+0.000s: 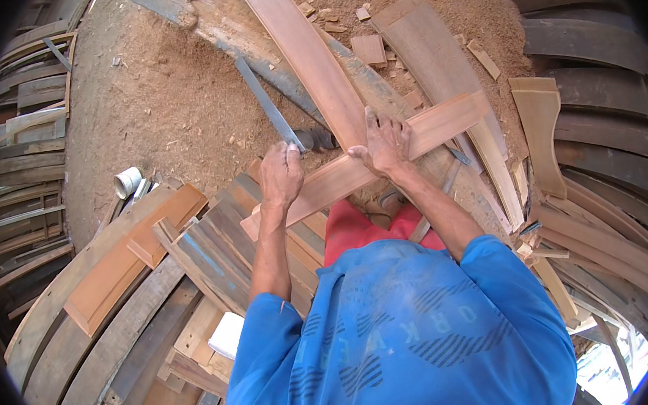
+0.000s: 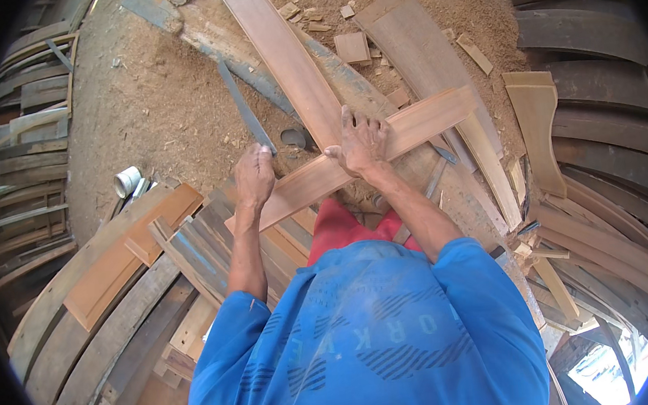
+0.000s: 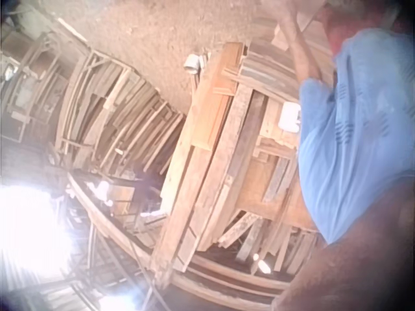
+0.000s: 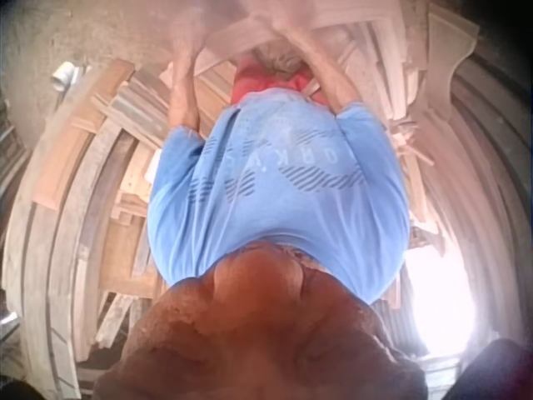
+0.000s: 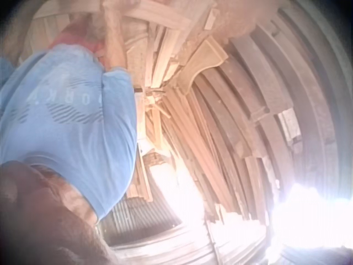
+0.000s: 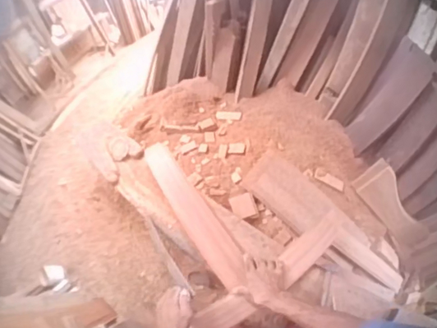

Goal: The person fits a cross-shaped wooden joint together, strikes it with a mallet to secure it, then closes a bucket after dipping a stick into it.

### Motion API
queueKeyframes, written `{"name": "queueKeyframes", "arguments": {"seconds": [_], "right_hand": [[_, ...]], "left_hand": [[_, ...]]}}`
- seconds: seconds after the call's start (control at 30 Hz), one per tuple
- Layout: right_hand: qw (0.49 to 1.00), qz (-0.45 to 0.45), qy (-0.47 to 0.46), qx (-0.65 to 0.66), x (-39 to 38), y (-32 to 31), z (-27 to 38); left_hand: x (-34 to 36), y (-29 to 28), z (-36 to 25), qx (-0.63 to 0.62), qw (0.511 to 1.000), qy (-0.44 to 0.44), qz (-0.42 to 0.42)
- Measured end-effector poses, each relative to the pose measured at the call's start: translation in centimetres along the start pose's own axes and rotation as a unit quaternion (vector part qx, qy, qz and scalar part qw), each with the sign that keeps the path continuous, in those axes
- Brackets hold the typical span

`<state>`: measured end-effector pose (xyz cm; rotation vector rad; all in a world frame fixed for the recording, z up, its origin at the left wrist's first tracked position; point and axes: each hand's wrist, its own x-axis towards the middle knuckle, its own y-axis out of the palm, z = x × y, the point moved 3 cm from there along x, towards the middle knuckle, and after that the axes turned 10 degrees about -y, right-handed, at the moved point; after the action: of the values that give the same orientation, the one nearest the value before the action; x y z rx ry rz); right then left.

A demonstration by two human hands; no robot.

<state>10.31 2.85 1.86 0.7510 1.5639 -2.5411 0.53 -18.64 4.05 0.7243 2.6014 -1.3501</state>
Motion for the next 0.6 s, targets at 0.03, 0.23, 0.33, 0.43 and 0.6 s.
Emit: {"name": "queueKeyframes", "arguments": {"seconds": [0.03, 0.23, 0.33, 0.43, 0.6], "right_hand": [[1.000, -0.010, -0.002, -0.006, 0.1, 0.2, -0.1], [1.000, 0.011, -0.020, 0.000, 0.9, 0.0, -1.7], [0.999, 0.000, -0.036, 0.003, 0.7, -0.4, -1.9], [0.999, 0.004, -0.028, 0.017, 1.0, -0.2, -2.2], [0.999, -0.018, -0.030, 0.027, 1.0, 0.2, -2.4]], "left_hand": [[0.2, 0.3, 0.4, 0.008, 0.999, -0.008, 0.042], [0.9, 3.2, 4.6, 0.008, 0.985, -0.023, 0.171], [1.6, 3.7, 4.8, 0.006, 0.979, -0.014, 0.205], [2.4, 3.2, 3.0, 0.032, 0.955, -0.092, 0.281], [2.7, 3.1, 1.4, 0.029, 0.941, -0.138, 0.306]]}}
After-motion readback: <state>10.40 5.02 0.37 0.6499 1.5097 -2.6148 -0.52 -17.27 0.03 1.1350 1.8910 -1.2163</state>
